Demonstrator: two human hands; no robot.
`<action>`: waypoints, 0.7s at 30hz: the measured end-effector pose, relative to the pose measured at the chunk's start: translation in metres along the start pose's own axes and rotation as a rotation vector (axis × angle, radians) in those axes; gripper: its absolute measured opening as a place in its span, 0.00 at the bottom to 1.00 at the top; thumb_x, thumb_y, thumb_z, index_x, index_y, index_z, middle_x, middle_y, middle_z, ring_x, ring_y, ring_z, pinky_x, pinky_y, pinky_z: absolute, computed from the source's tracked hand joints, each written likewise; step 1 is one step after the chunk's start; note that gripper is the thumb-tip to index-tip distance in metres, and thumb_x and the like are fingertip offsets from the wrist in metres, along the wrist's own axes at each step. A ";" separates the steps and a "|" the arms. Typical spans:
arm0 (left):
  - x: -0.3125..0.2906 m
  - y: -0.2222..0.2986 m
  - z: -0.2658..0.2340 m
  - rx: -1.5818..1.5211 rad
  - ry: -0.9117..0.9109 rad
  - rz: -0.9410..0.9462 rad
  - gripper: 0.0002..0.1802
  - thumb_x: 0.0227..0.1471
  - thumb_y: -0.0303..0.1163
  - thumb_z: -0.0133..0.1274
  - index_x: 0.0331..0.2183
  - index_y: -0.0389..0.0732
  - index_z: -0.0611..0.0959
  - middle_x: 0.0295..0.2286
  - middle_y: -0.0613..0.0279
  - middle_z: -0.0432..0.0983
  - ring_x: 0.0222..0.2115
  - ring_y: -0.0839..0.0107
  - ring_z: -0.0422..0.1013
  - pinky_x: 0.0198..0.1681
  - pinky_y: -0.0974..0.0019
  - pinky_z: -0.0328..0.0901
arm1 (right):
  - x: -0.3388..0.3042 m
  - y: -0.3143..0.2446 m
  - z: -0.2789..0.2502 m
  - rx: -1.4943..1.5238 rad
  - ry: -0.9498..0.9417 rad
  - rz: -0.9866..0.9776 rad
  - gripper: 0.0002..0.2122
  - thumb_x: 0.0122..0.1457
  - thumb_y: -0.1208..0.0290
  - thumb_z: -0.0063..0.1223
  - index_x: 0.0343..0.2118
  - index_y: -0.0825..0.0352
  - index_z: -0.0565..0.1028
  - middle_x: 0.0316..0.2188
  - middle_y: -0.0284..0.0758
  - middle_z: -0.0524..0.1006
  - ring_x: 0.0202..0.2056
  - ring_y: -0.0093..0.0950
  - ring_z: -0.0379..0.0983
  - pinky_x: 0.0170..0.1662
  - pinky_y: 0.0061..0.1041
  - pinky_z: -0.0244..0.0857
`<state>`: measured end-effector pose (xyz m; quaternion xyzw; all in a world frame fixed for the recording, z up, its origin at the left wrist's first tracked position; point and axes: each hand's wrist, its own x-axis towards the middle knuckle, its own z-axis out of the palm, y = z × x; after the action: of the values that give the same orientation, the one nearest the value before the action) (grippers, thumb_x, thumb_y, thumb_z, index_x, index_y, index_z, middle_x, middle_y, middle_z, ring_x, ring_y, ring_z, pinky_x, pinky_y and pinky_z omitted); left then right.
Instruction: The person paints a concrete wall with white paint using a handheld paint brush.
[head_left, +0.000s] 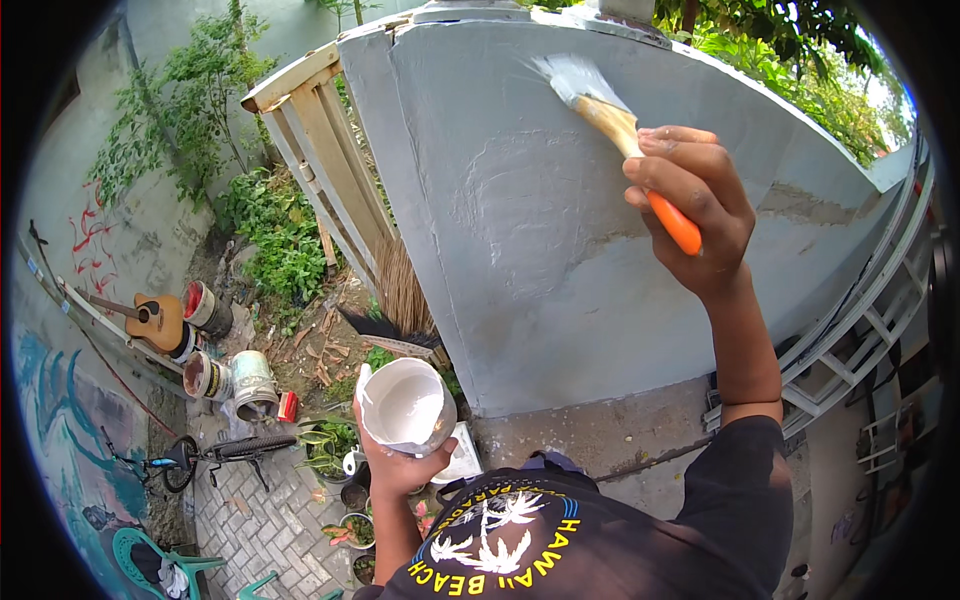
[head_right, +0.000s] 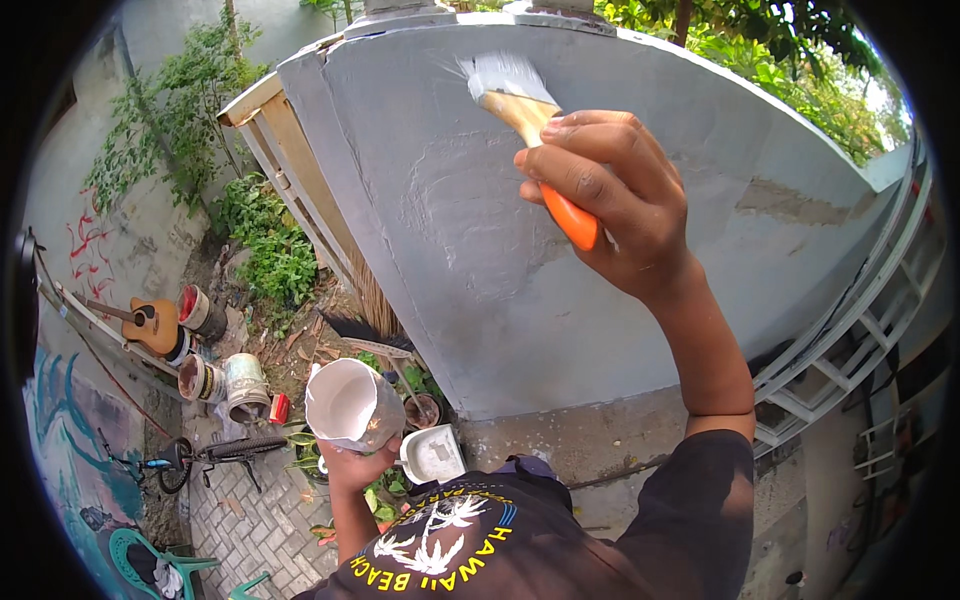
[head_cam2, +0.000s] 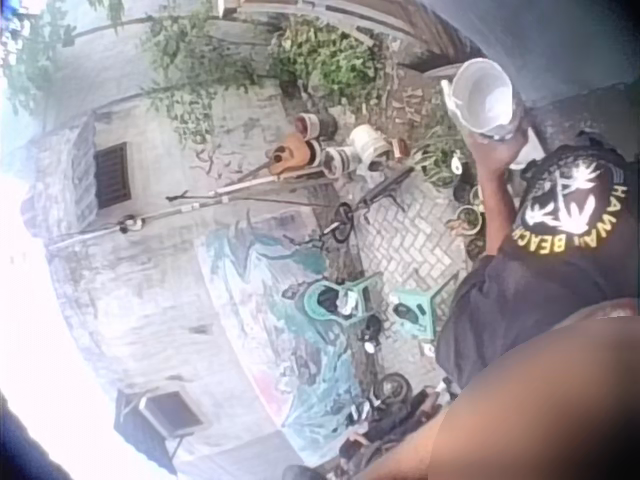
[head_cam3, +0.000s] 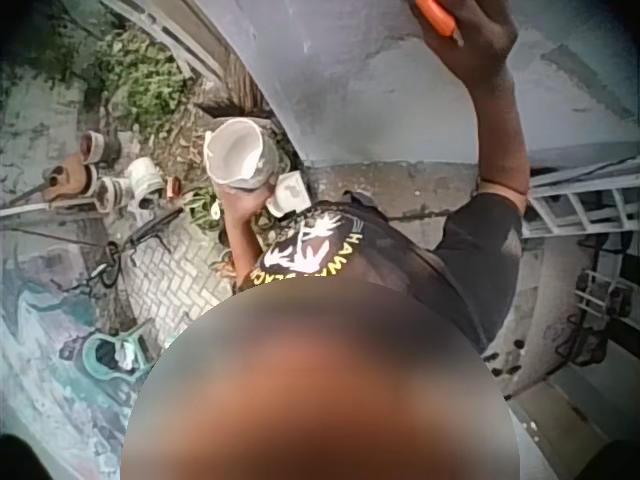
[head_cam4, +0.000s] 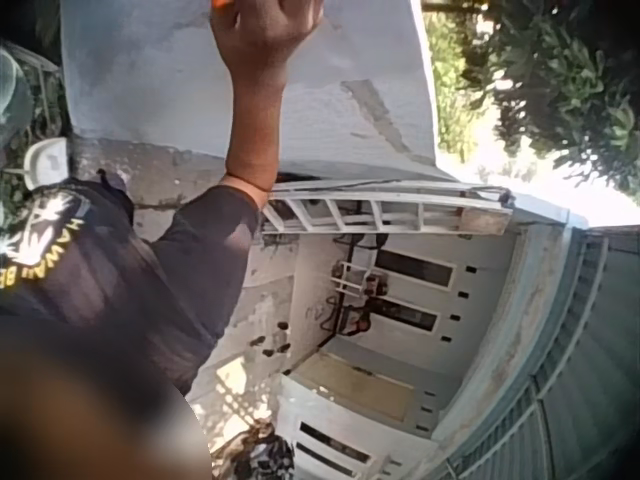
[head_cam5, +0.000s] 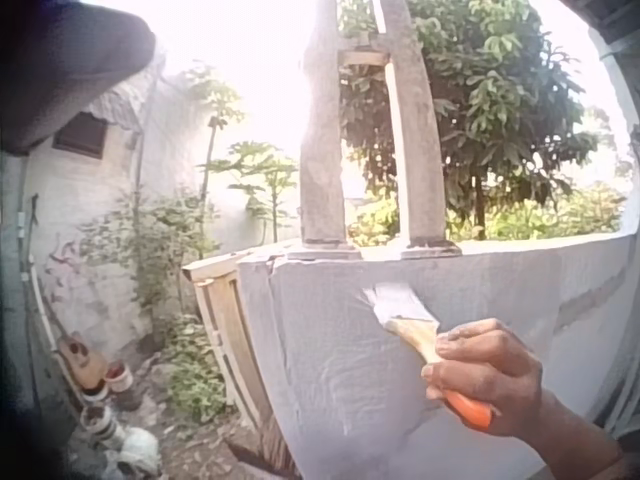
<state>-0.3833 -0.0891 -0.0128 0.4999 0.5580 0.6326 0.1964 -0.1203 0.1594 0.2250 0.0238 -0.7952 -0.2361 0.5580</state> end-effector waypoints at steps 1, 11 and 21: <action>-0.001 -0.001 -0.001 0.001 0.001 -0.001 0.70 0.29 0.33 0.75 0.69 0.35 0.50 0.53 0.50 0.73 0.53 0.59 0.74 0.58 0.54 0.69 | -0.006 -0.005 0.003 0.002 0.000 0.001 0.15 0.49 0.75 0.74 0.40 0.62 0.83 0.37 0.32 0.79 0.40 0.33 0.81 0.42 0.31 0.80; -0.003 -0.008 -0.010 0.031 0.014 0.014 0.72 0.31 0.35 0.75 0.70 0.36 0.48 0.55 0.50 0.71 0.54 0.59 0.73 0.59 0.54 0.68 | -0.105 -0.070 0.025 0.272 -0.261 0.284 0.10 0.54 0.72 0.71 0.39 0.61 0.81 0.31 0.31 0.77 0.32 0.32 0.77 0.31 0.30 0.72; -0.002 -0.012 -0.007 0.128 -0.017 0.067 0.71 0.30 0.34 0.75 0.69 0.36 0.49 0.54 0.50 0.72 0.53 0.59 0.74 0.58 0.54 0.69 | -0.011 0.015 0.002 0.270 -0.336 0.231 0.11 0.59 0.73 0.68 0.43 0.66 0.81 0.31 0.34 0.78 0.30 0.33 0.76 0.32 0.30 0.71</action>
<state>-0.3923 -0.0913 -0.0234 0.5351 0.5784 0.5977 0.1475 -0.1144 0.1764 0.2211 -0.0328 -0.8987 -0.0628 0.4328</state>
